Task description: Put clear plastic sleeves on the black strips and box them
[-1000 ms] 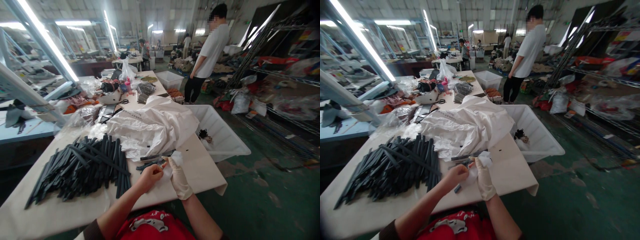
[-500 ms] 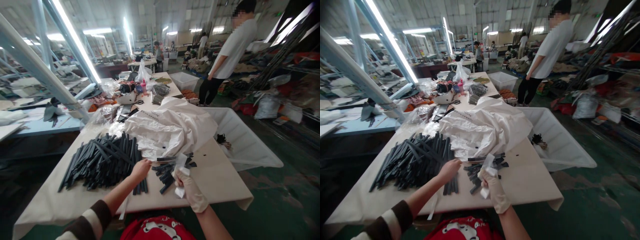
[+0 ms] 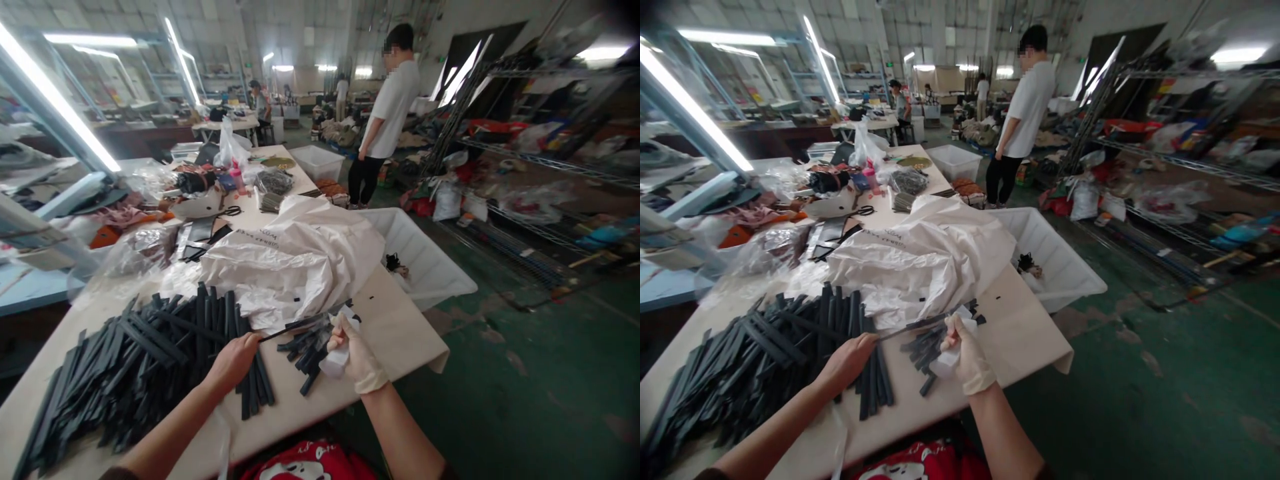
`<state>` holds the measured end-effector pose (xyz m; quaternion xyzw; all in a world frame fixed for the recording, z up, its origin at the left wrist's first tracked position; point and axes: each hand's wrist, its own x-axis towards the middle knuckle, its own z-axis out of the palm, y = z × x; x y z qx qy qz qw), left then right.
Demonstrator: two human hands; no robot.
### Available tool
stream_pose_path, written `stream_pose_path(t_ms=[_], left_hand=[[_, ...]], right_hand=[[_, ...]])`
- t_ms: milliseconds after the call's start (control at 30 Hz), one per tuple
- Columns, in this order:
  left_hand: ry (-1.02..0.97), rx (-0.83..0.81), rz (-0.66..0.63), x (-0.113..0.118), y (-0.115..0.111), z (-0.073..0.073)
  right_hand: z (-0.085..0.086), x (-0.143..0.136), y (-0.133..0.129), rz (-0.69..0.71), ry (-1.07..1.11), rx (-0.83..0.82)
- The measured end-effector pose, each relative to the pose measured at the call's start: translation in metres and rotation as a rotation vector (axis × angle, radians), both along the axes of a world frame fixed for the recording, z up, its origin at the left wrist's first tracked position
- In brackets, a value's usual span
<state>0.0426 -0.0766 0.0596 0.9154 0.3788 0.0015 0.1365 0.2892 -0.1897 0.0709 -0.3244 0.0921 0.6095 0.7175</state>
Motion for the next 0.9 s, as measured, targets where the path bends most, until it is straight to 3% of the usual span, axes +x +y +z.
stream_pose_path(t_ms=[133, 233, 367, 467, 533, 633, 700, 833, 900], left_hand=[[-0.25, -0.176, 0.037, 0.05, -0.059, 0.043], [-0.298, -0.27, 0.085, 0.067, -0.091, 0.057], [-0.388, -0.372, 0.138, 0.079, -0.11, 0.055], [-0.48, -0.443, 0.13, 0.095, -0.116, 0.054], [-0.538, -0.505, 0.131, 0.106, -0.117, 0.053], [-0.603, -0.637, 0.175, 0.116, -0.12, 0.049], [-0.618, -0.715, 0.192, 0.121, -0.122, 0.045], [-0.64, -0.728, 0.171, 0.137, -0.129, 0.041], [-0.644, -0.698, 0.201, 0.145, -0.131, 0.038]], right_hand=[[0.009, 0.009, -0.008, 0.005, 0.013, 0.013], [0.016, 0.018, -0.017, -0.042, -0.04, -0.027], [0.027, 0.023, -0.032, -0.18, -0.22, -0.01], [0.029, 0.013, -0.044, -0.203, -0.435, -0.007], [0.026, 0.004, -0.054, -0.137, -0.547, -0.056], [0.019, 0.002, -0.067, 0.085, -0.654, -0.027], [0.016, 0.01, -0.073, 0.126, -0.633, 0.002], [0.014, 0.024, -0.075, -0.053, -0.475, -0.084], [0.008, 0.024, -0.076, 0.012, -0.449, -0.102]])
